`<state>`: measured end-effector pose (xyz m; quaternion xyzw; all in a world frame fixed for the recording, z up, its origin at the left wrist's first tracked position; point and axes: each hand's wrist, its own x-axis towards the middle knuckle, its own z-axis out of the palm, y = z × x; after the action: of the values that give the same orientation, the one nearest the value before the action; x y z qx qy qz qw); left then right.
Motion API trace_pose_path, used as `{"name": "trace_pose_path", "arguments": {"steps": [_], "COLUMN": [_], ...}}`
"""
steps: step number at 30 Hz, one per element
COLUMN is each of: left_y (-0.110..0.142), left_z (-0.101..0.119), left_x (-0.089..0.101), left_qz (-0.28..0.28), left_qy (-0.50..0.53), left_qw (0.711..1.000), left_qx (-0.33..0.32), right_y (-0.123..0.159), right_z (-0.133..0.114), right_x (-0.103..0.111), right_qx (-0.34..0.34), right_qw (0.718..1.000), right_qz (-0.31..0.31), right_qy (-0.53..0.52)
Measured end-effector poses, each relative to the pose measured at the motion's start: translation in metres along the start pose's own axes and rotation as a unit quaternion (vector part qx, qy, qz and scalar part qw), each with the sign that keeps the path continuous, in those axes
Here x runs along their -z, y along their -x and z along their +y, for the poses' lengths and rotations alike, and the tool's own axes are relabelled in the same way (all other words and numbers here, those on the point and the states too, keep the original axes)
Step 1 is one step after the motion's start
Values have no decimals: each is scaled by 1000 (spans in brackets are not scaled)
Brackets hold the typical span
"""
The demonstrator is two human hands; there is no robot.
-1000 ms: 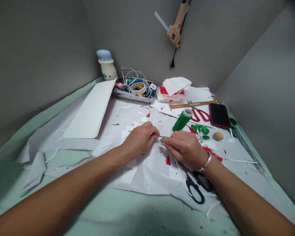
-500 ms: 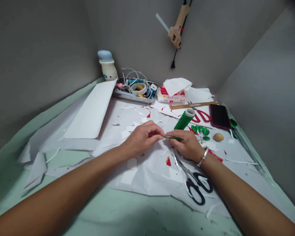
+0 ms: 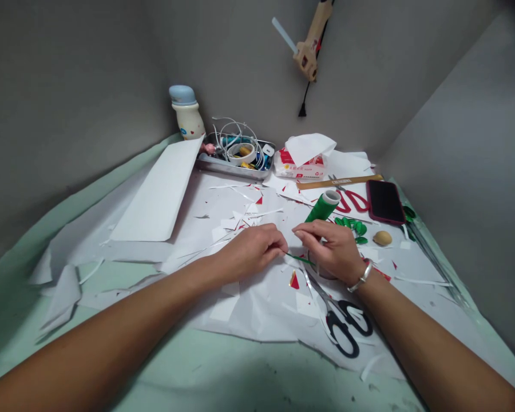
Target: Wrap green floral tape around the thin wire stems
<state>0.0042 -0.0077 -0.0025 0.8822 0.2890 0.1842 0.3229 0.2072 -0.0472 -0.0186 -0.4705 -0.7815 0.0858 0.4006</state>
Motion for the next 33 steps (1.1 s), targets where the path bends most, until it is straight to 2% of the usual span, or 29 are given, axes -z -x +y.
{"name": "trace_pose_path", "arguments": {"steps": [2,4,8,9,11,13,15,20,23,25,28,33], "left_y": [0,-1,-2,-3,-3,-2,0,2,1,0,-1,-3], "left_z": [3,4,0,-3,-7,-9,-10,-8,-4,-1,0,-8], "left_x": [3,6,7,7,4,2,-1,-4,-2,1,5,5], "left_qz": [15,41,101,118,141,136,116,45,6,20,60,137], "left_qy": [47,93,118,99,35,-25,-64,-94,-39,16,80,86], "left_qw": [999,994,985,984,986,989,991,995,998,999,995,985], "left_qx": [13,34,81,86,81,58,35,-14,-44,-41,-12,54], "right_y": [-1,-1,4,5,6,7,6,1,-1,-2,-1,5], "right_z": [7,11,3,-1,-8,-13,-15,-8,3,10,13,-1], "right_x": [-2,-5,-13,-14,-14,-12,-8,0,-1,-3,-7,-13], "right_qx": [-42,-52,16,43,93,131,139,56,2,-29,-29,61], "right_qw": [999,997,993,988,980,974,976,995,1000,1000,998,985], "right_qz": [-4,-34,-117,-144,-154,-137,-106,-32,-6,-2,-46,-150], "right_qy": [-28,-39,9,34,90,127,133,71,11,-9,-18,66]}}
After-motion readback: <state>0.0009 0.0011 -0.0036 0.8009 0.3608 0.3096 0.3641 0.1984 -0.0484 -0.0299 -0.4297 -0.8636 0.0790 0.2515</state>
